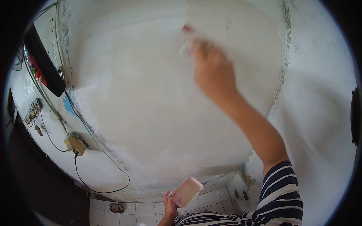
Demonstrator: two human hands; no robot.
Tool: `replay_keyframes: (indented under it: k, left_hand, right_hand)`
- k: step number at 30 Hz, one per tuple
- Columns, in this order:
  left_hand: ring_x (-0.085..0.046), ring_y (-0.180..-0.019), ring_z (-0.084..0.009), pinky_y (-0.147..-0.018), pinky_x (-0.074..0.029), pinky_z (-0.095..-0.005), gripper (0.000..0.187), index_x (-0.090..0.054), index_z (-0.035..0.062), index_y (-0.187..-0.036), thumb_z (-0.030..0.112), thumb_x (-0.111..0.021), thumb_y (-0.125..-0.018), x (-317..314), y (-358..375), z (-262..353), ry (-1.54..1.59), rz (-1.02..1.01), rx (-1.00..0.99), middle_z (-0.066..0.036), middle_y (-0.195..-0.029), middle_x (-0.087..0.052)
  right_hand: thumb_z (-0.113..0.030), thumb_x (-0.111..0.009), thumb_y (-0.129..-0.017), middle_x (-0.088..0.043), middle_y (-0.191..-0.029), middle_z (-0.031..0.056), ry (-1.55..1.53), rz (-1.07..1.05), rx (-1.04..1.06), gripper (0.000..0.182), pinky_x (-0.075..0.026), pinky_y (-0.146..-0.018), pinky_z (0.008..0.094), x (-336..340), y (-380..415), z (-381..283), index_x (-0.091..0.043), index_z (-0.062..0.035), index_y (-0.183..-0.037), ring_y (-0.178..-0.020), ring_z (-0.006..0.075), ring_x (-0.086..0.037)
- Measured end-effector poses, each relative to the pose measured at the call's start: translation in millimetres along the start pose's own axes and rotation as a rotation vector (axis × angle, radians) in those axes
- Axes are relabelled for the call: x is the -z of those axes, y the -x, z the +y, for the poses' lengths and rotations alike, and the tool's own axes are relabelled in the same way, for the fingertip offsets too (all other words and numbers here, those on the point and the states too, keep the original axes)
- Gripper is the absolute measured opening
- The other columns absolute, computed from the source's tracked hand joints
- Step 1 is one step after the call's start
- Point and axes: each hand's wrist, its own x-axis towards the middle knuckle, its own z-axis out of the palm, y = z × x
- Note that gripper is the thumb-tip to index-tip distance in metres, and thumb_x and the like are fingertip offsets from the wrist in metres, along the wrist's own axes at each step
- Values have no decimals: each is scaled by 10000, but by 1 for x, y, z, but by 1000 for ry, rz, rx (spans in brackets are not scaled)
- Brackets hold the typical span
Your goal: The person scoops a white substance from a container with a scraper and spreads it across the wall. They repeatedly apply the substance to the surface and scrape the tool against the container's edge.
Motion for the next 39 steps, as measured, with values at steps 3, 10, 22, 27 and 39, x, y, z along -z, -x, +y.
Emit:
replay_keyframes:
  k: [3, 10, 22, 27, 39]
  left_hand:
    - [-687, -969, -299, -547, -611, -395, 472, -305, 145, -1439, 238, -496, -1018, -4, 2, -1, -13, -22, -5, -166, -1249, -572]
    - [-685, -971, -303, -559, -615, -403, 459, -303, 139, -1435, 221, -482, -1020, 11, 1, -8, 17, 34, 7, -171, -1252, -570]
    - [-684, -976, -299, -570, -611, -412, 448, -320, 150, -1427, 214, -487, -1016, 2, 4, 0, -53, -26, 17, -163, -1253, -573]
    - [-686, -976, -301, -567, -612, -408, 447, -315, 156, -1433, 229, -479, -1024, 10, 1, -8, 20, -12, -9, -161, -1253, -571]
    - [-683, -970, -298, -555, -605, -380, 462, -312, 153, -1440, 232, -485, -1019, -2, -2, -8, -15, -18, 18, -160, -1267, -562]
  right_hand:
    - [-76, -559, -868, -683, -1112, 232, -237, -140, 192, 383, -570, -817, 424, 11, 68, -56, -592, 66, -1222, -959, 330, -686]
    - [-42, -595, -869, -694, -881, 195, -419, 11, -127, 287, -533, -661, 481, 40, -4, 17, -662, -55, -1148, -768, 383, -668]
    - [-122, -581, -874, -661, -1193, 187, -288, -212, 294, 408, -531, -902, 439, 25, 128, -68, -600, -10, -1267, -1082, 337, -644]
    - [-37, -534, -869, -698, -1022, 198, -605, -326, 0, 425, -555, -743, 447, 39, 65, 5, -641, -128, -1271, -857, 377, -678]
    - [-123, -610, -884, -659, -1258, 138, -2, 8, 91, 396, -514, -909, 456, -8, 67, 34, -619, -59, -1275, -1107, 304, -656]
